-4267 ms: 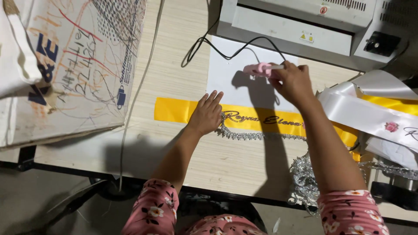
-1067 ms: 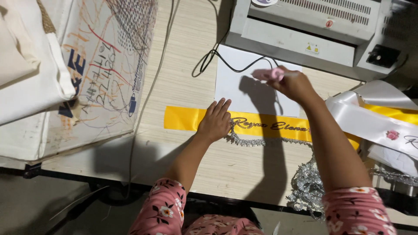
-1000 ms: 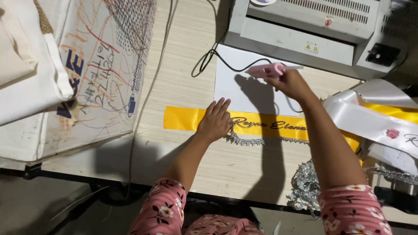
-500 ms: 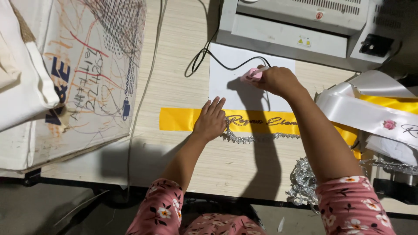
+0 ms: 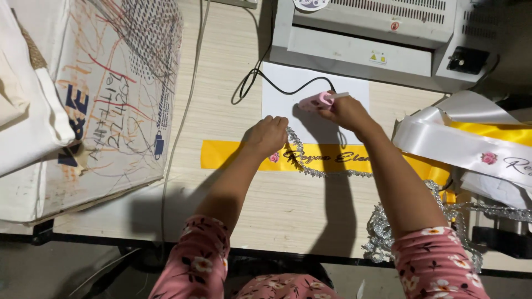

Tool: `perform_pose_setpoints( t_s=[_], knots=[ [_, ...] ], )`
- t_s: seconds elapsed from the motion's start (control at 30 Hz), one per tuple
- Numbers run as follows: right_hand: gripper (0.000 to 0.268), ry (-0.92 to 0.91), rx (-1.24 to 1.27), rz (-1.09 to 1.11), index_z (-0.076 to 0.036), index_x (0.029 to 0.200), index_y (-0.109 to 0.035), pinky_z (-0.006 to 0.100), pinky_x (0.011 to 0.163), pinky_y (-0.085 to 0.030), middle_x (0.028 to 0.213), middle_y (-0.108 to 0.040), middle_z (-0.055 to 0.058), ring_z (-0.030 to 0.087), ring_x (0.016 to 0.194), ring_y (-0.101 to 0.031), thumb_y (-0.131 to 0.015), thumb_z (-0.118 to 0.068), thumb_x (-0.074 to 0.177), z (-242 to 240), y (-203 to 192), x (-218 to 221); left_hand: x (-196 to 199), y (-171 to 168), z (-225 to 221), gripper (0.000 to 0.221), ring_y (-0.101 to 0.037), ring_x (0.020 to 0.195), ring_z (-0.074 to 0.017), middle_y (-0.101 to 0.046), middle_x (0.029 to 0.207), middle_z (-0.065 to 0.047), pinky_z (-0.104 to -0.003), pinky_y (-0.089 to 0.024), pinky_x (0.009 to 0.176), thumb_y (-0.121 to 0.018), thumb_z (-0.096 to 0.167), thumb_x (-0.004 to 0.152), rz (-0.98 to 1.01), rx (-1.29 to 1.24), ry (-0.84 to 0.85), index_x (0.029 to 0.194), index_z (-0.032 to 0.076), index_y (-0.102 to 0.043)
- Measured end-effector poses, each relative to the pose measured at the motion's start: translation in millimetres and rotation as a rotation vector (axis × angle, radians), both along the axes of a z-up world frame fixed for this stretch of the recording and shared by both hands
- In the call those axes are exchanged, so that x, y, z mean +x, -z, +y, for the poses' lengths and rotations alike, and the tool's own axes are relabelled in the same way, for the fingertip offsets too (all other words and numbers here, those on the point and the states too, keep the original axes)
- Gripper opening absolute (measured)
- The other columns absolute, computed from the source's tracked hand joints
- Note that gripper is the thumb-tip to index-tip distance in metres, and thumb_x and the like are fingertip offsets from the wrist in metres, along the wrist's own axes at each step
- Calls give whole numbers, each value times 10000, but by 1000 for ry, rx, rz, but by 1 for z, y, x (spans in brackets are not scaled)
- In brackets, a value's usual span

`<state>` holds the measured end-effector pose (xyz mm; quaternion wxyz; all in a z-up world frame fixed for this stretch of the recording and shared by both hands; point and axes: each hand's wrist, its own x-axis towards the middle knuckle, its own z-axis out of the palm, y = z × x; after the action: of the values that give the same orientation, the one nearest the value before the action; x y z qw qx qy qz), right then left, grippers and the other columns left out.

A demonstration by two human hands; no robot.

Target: Applying a decorative silver trim to a pageant sash using a hot glue gun.

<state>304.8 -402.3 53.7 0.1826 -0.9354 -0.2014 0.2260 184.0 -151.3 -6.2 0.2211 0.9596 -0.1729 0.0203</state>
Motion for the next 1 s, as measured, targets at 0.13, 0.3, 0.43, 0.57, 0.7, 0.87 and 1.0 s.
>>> perform_pose_setpoints(
  t_s=[0.13, 0.3, 0.43, 0.57, 0.7, 0.87, 1.0],
  knots=[
    [397, -65, -102, -41, -153, 1204, -673, 444, 758, -571, 964, -763, 100, 292, 850, -726, -713, -428, 921, -18, -14, 4, 2, -7, -3, 193, -670, 1056, -352, -728, 1000, -146, -451, -554, 901, -632, 178, 876, -53, 19, -16, 1019, 49, -640],
    [500, -155, -325, -137, -163, 1262, -661, 442, 741, -584, 879, -763, 111, 288, 775, -738, -668, -551, 947, 6, -26, -1, 9, 15, -8, 232, -659, 1154, -382, -719, 1074, -216, -445, -515, 1116, -638, 167, 932, -36, 18, 47, 1112, 20, -637],
    [534, -166, -271, -119, -142, 1286, -641, 444, 711, -579, 838, -758, 138, 319, 739, -726, -660, -550, 942, 29, -35, -8, 11, 11, -6, 212, -650, 1142, -419, -719, 1054, -226, -478, -542, 956, -654, 150, 888, -19, -39, 15, 1058, 23, -641],
    [600, -99, -282, -37, -163, 1363, -595, 437, 700, -584, 819, -751, 154, 316, 711, -729, -670, -552, 913, 2, -17, 3, 11, 6, -6, 173, -685, 1008, -356, -713, 981, -190, -462, -581, 871, -645, 120, 894, 6, -44, 14, 1032, 16, -638],
    [450, -114, -191, -58, -174, 1186, -697, 443, 693, -584, 896, -769, 91, 282, 780, -730, -716, -461, 841, -17, -8, 17, 14, -6, -7, 129, -682, 965, -334, -710, 940, -161, -459, -581, 824, -639, 111, 901, 73, -42, -20, 995, 23, -641],
    [392, -130, -255, -38, -166, 1111, -738, 422, 730, -590, 884, -768, 99, 271, 775, -738, -679, -518, 948, 16, -19, 9, 13, -3, -7, 231, -692, 906, -332, -696, 902, -165, -462, -591, 740, -646, 111, 861, -14, -69, -36, 1060, -5, -636],
    [464, -160, -251, -48, -178, 1247, -667, 441, 692, -583, 847, -755, 129, 305, 740, -727, -682, -509, 922, 7, -21, 10, 11, -6, -9, 162, -705, 884, -322, -694, 925, -160, -453, -600, 730, -641, 119, 882, 18, -78, -69, 1014, 27, -639]
  ],
)
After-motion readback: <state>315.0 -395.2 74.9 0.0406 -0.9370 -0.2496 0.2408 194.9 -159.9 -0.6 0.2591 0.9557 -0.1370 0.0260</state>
